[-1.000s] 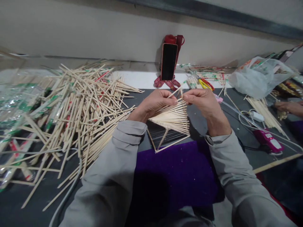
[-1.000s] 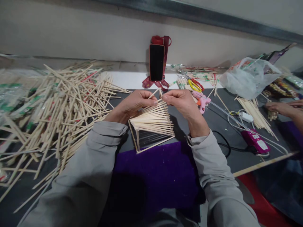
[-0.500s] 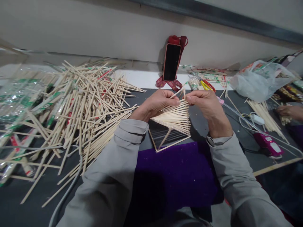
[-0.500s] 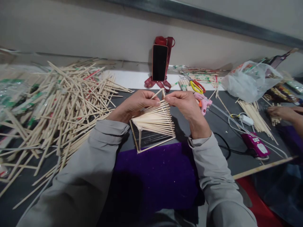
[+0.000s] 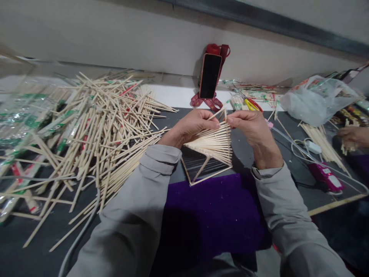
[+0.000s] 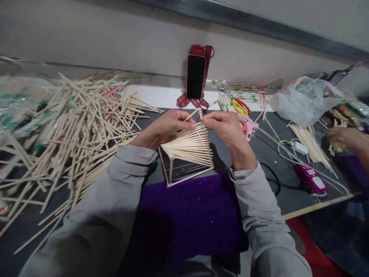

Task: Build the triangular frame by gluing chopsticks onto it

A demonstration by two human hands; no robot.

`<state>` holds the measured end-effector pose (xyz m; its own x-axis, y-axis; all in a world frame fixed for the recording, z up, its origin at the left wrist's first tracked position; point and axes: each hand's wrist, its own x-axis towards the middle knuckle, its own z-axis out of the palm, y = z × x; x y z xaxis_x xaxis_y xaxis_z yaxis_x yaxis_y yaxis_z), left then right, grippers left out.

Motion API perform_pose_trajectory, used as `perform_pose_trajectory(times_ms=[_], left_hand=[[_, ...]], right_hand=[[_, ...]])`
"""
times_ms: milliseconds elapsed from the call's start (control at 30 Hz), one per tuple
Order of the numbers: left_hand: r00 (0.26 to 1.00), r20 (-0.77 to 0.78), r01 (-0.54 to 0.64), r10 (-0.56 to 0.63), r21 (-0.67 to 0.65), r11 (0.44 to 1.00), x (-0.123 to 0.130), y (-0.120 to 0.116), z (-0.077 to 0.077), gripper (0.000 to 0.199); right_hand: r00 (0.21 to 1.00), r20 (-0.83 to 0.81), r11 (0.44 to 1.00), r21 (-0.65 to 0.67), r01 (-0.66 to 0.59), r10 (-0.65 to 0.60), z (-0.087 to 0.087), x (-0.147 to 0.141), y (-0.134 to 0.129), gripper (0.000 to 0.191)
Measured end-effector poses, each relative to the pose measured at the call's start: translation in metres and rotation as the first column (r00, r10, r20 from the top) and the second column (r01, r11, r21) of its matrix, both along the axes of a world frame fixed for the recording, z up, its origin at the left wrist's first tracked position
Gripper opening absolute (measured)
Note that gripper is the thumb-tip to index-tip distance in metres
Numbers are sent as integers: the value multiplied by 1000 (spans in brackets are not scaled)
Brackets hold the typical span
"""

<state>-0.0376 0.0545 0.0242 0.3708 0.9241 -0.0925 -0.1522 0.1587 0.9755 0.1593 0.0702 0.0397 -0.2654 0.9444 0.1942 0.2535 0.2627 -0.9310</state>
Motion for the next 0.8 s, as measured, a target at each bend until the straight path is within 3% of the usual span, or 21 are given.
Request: perform_pose_trajectory(times_ms=[800], left_hand=[[1000,21,19,-18,-73,997,-2,1,-2,7]], right_hand=[[999,-34,1000,-18,15,-15,2,-4,-3,5]])
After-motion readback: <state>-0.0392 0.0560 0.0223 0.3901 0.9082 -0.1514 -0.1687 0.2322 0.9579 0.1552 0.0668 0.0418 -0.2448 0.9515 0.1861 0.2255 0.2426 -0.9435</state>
